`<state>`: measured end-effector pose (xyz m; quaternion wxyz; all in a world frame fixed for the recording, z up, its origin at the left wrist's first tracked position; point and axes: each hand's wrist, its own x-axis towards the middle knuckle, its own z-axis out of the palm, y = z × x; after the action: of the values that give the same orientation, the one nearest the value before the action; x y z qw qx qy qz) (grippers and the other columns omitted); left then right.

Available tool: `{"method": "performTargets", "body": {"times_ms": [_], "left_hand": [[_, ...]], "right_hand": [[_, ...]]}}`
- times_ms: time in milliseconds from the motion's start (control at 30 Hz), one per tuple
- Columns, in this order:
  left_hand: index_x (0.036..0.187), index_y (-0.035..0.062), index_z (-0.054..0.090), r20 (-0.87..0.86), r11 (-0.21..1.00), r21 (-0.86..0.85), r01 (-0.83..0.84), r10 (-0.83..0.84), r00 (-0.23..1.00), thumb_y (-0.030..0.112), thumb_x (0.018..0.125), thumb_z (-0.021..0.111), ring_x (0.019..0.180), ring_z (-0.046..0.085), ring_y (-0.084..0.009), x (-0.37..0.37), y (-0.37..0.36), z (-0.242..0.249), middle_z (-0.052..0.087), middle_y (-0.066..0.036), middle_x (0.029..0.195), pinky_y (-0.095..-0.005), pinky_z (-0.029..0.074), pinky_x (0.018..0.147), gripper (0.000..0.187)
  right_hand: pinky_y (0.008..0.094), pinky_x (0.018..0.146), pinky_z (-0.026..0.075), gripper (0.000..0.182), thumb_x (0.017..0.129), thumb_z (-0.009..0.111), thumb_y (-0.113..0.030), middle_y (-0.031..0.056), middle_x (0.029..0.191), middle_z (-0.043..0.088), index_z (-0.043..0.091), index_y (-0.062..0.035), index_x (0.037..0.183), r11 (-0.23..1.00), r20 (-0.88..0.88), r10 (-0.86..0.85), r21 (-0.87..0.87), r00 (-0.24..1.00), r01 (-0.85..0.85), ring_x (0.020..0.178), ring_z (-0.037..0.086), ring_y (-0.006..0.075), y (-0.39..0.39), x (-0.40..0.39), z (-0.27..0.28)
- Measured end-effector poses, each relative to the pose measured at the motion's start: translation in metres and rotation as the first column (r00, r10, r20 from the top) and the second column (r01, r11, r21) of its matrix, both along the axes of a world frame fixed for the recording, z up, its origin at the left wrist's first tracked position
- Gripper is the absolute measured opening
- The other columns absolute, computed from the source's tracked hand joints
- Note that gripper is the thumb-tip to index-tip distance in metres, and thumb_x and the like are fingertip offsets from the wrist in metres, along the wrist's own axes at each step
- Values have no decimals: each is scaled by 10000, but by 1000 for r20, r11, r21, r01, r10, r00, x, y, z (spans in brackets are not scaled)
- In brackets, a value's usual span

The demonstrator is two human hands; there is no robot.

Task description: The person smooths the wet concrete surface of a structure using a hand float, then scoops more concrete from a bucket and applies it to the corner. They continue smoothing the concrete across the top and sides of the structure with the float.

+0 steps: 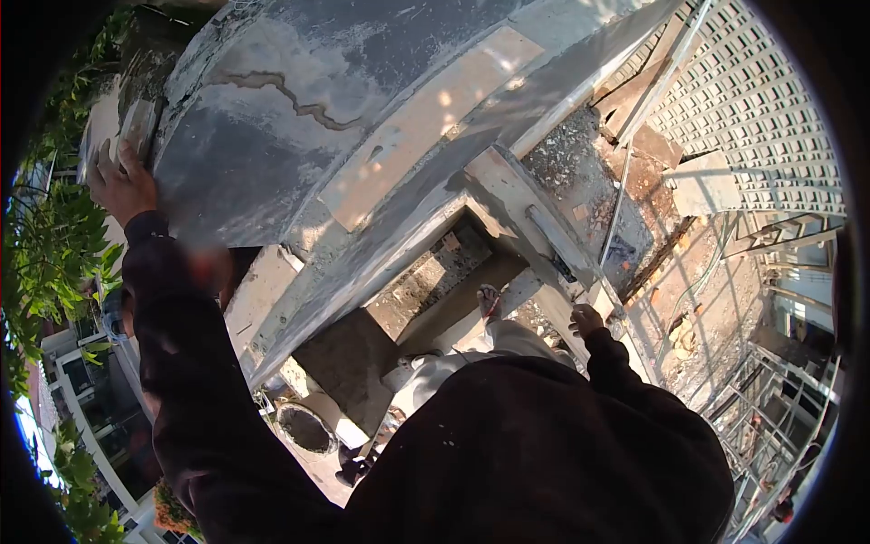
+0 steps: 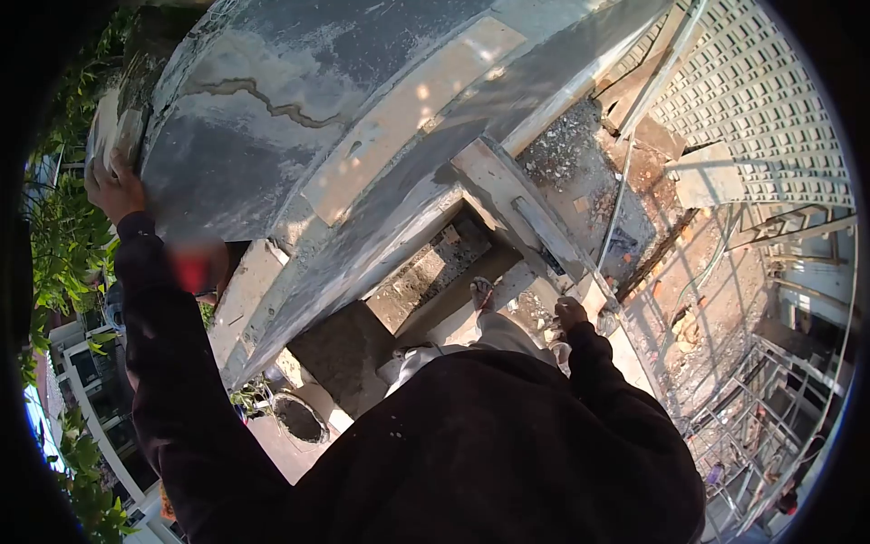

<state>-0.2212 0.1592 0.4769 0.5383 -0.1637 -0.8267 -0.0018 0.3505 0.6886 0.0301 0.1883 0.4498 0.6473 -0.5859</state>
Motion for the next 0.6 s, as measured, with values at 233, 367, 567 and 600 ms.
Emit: {"method": "performTargets", "body": {"times_ms": [233, 367, 567, 600], "left_hand": [[1215, 95, 524, 41, 971, 24, -237, 236, 971, 456, 872, 544, 1165, 410, -391, -1, -1, -5, 445, -213, 1240, -502, 343, 950, 498], [1192, 23, 467, -40, 987, -29, -159, 158, 987, 407, 869, 546, 1109, 417, -415, 59, 9, -25, 465, -255, 1180, -536, 327, 910, 508], [1176, 48, 490, 742, 871, 322, -370, 11, 670, 118, 819, 578, 1100, 433, -418, 378, 26, -248, 421, -237, 1188, -479, 388, 940, 375], [1154, 49, 527, 870, 781, 325, -534, -26, 493, 102, 812, 570, 1060, 469, -405, 451, 23, -300, 463, -231, 1139, -456, 427, 899, 348]], "right_hand": [[327, 464, 484, 235, 840, 573, -181, 85, 792, 616, 559, -98, 1059, 996, 147, 72, 44, 987, -79, 600, 624, 194, 39, -12, 8], [354, 417, 419, 245, 858, 535, -153, 75, 770, 539, 498, -164, 1100, 981, 197, -84, -153, 977, 116, 536, 537, 226, 81, 4, -18], [423, 485, 473, 181, 825, 507, -149, 127, 838, 540, 531, -68, 986, 959, 159, 257, -164, 953, -231, 622, 577, 309, 163, -9, -122], [426, 524, 475, 190, 823, 513, -150, 140, 851, 554, 541, -61, 988, 875, 161, 479, -12, 863, -483, 659, 583, 319, 144, -48, -88]]}}
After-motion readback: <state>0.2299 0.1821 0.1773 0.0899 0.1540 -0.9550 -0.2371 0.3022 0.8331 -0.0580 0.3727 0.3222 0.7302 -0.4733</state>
